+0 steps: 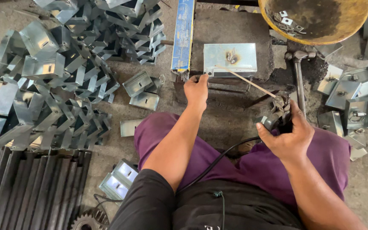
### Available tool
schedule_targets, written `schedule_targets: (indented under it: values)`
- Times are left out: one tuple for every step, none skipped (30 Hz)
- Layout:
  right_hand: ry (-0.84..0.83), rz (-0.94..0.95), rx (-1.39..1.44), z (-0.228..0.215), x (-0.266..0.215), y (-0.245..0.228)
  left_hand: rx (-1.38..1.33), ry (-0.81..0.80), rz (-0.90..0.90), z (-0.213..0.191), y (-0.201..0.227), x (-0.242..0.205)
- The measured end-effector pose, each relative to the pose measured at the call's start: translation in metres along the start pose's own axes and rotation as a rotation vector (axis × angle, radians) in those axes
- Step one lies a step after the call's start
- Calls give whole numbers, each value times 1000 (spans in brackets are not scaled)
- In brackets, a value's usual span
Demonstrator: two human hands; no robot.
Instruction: The person sits on the floor and repeatedly picks up small metal brackets and square plates from a yellow bowl. They place the plates on a workbench, position the brackets on top, and weld them together using a welding torch, creating bright sparks. After welding, the person removes the finished pieces and places them on the floor.
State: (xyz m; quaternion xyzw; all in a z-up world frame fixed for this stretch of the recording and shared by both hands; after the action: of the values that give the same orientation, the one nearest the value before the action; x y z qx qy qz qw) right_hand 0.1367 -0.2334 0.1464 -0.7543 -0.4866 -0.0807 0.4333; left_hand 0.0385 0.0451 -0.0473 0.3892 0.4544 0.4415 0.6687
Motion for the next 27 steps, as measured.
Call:
schedule_targets:
  values:
    - [-1,8,-11,0,-1,1,7,-4,-4,0,0,0]
    - [2,7,8,0,-1,2,-2,-4,0,0,0,1]
    - [5,7,27,1,-2,2,-10,-4,4,0,0,2]
    - [7,5,46,2,-2,3,-19,-3,8,0,0,2]
    - [9,-6,34,2,-2,3,-21,-6,14,0,0,3]
    - [8,-16,23,3,-3,2,-22,-7,19,0,0,3]
    - [7,-26,12,3,-3,2,-23,-9,23,0,-1,4]
    - [4,-21,17,4,-4,3,-23,-8,12,0,-2,4]
    - [0,-16,21,4,-5,3,-24,-7,1,-1,-4,4]
    - [-2,-12,27,4,-6,4,-24,-7,-8,-1,-5,4]
    - [-5,-13,26,4,-6,4,-28,-11,1,-1,-5,4]
    - [-7,-14,24,4,-6,4,-32,-15,11,0,-5,4]
    - [-8,-16,23,4,-6,3,-36,-20,21,0,-4,4]
    - [-10,-21,18,5,-6,3,-33,-19,25,0,-4,4]
    - [-13,-26,14,5,-6,3,-31,-18,29,0,-3,4]
    - [-14,-30,9,5,-6,2,-29,-18,34,0,-2,4]
    - [-13,-31,4,6,-6,2,-32,-19,26,0,-1,4]
    - [-11,-31,-2,6,-5,3,-34,-21,19,1,-1,4]
    - [-8,-31,-8,6,-5,3,-37,-23,11,2,-1,3]
    - [-8,-27,-7,7,-6,3,-37,-22,-2,1,0,3]
    - [-8,-24,-5,7,-6,3,-36,-20,-15,0,-1,3]
    - [-8,-22,-3,7,-6,4,-36,-18,-27,0,-1,3]
    - [-5,-25,-3,7,-6,4,-41,-22,-21,1,0,3]
    - [-4,-28,-3,7,-6,4,-47,-25,-16,1,-1,3]
    - [-2,-31,-2,6,-6,4,-52,-28,-12,0,-1,4]
    - [-5,-27,1,6,-7,5,-47,-31,-19,0,-3,4]
    - [-9,-24,4,6,-7,5,-42,-32,-24,0,-5,5]
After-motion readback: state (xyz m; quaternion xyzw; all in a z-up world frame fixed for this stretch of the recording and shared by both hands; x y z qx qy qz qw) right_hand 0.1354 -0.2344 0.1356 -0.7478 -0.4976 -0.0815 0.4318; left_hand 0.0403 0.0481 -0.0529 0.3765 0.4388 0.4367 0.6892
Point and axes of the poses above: each hand's wrist, its own x-axis towards the middle knuckle, its own z-axis out of the palm, y = z × x, the point moved 5 cm from there along x, towards the middle knuckle
